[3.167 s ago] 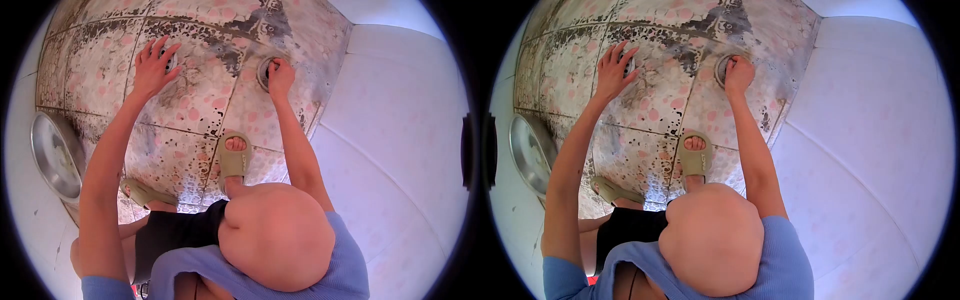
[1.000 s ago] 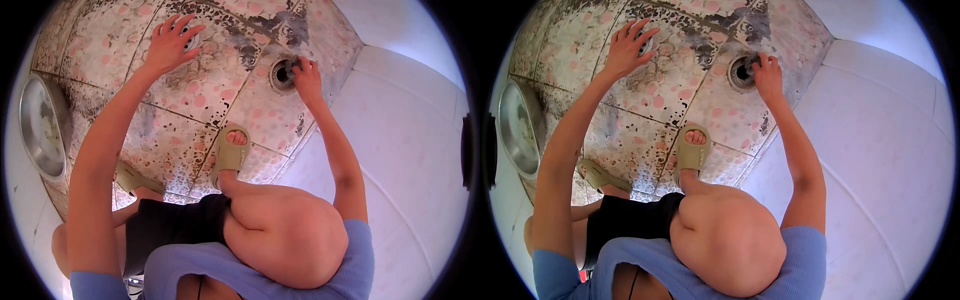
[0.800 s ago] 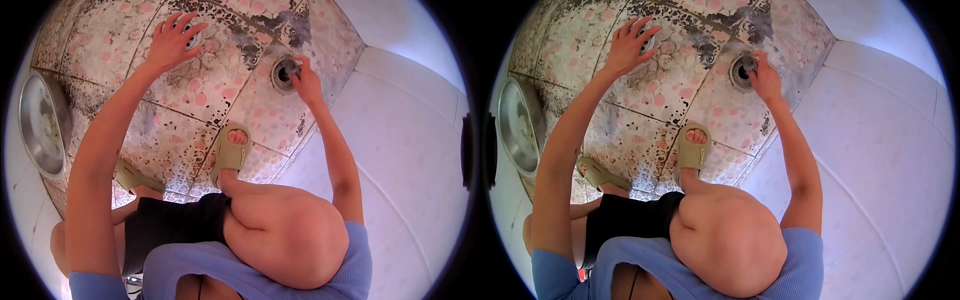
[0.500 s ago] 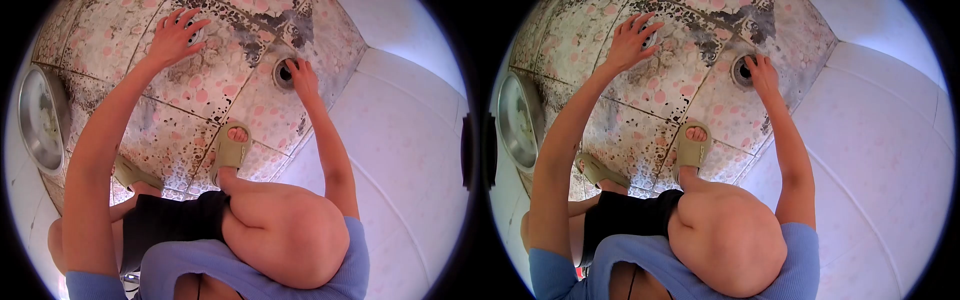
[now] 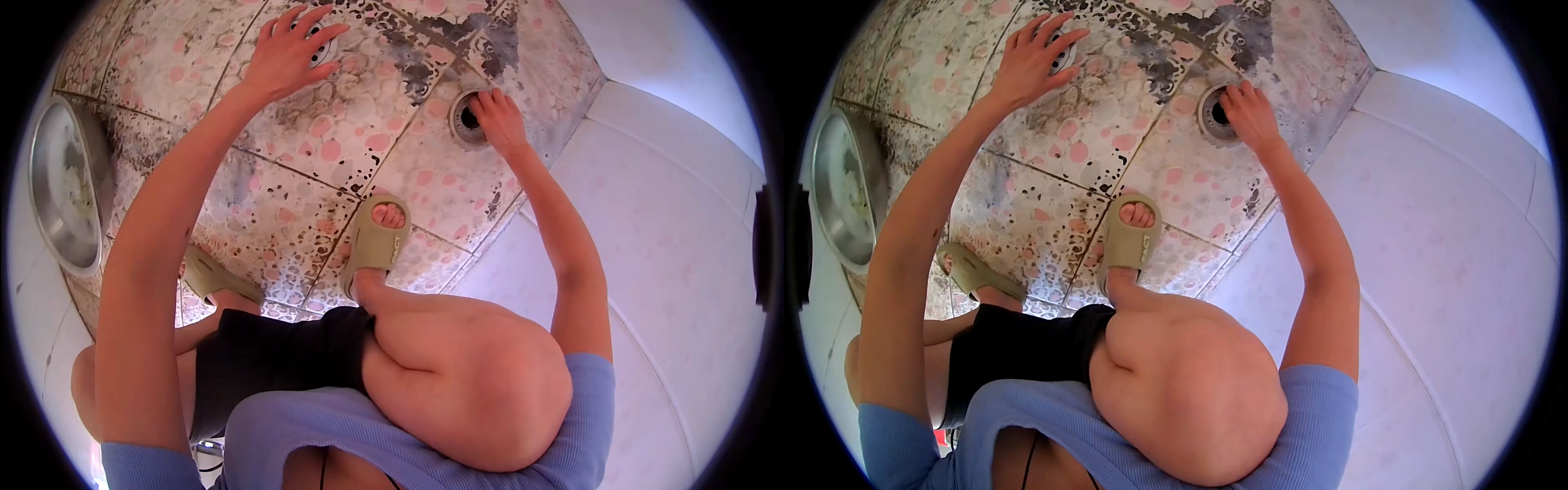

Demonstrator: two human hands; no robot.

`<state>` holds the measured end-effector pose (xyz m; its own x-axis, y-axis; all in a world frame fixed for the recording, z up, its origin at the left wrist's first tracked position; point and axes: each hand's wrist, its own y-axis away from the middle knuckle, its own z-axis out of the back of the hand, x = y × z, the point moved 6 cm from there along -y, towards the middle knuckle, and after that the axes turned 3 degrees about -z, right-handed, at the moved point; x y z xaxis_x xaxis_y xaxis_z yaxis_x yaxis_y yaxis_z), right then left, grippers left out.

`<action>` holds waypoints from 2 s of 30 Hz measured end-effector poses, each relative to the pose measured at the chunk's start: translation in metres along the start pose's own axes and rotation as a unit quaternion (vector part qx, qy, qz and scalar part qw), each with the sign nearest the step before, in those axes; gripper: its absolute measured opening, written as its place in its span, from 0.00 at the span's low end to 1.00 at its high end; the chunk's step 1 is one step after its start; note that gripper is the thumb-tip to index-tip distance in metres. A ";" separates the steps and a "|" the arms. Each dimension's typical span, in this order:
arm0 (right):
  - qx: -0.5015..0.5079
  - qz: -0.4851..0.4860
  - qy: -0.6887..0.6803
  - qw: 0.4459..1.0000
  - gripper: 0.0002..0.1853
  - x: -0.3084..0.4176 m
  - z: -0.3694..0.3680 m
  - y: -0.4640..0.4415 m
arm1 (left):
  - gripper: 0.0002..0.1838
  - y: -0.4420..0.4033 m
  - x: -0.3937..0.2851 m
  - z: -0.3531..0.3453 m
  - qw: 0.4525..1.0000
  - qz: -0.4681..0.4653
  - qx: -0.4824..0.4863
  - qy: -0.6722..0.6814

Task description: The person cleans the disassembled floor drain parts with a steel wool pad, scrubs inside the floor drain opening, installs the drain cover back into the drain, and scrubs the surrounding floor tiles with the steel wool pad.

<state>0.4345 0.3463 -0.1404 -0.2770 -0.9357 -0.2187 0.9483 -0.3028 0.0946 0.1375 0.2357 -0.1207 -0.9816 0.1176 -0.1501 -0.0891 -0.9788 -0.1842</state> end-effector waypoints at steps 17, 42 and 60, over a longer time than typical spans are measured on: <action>0.265 -0.313 -0.046 0.911 0.08 0.009 -0.018 0.027 | 0.30 0.002 0.004 -0.002 0.999 0.038 -0.002 0.019; 0.077 -0.101 0.025 0.992 0.07 -0.012 0.010 0.008 | 0.31 0.004 0.003 -0.004 1.000 0.023 0.009 0.005; 0.029 0.193 -0.079 0.978 0.09 -0.010 0.012 0.013 | 0.33 -0.001 0.004 0.004 0.997 0.025 0.031 0.059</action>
<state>0.4480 0.3496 -0.1254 0.0747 -0.9972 -0.0045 0.9779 0.0724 0.1961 0.1328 0.2369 -0.1168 -0.9589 0.0844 -0.2709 -0.0550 -0.9919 -0.1141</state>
